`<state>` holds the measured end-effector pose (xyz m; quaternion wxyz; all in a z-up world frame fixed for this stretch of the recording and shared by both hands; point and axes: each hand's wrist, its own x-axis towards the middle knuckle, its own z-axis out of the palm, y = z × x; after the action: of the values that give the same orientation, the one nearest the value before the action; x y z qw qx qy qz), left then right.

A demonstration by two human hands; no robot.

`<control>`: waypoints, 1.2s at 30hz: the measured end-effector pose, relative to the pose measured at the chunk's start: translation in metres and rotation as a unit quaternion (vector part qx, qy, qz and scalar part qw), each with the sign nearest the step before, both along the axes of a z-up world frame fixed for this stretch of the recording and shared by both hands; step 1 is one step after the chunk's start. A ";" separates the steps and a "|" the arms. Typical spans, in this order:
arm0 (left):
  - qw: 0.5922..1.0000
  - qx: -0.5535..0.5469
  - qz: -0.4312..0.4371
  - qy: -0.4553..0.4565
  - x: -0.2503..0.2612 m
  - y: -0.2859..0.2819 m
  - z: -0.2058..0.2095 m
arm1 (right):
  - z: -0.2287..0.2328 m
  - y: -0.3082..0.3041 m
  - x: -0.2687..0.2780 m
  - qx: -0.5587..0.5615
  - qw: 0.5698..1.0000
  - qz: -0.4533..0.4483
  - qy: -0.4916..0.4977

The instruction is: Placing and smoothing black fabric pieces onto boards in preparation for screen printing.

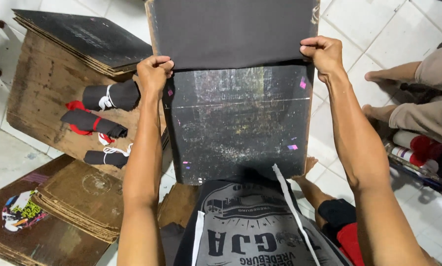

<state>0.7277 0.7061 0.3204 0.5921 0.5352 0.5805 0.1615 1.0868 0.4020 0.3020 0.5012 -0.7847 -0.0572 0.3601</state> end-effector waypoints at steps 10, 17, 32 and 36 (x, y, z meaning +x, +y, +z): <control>0.997 0.036 -0.063 0.029 -0.032 -0.020 -0.012 | -0.013 -0.040 -0.015 0.001 0.998 0.038 -0.050; 0.995 0.075 -0.062 0.025 -0.041 -0.030 -0.030 | 0.016 -0.040 -0.036 -0.031 0.999 0.014 -0.022; 0.996 0.065 -0.056 0.026 -0.049 -0.037 -0.019 | -0.003 -0.053 -0.043 -0.055 0.994 0.054 -0.079; 0.996 0.066 -0.051 0.037 -0.057 -0.049 -0.018 | -0.004 -0.066 -0.051 -0.074 0.991 0.071 -0.084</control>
<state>0.6708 0.6569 0.3024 0.5414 0.6075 0.5618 0.1488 1.0362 0.3364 0.2985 0.4086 -0.8409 -0.1277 0.3312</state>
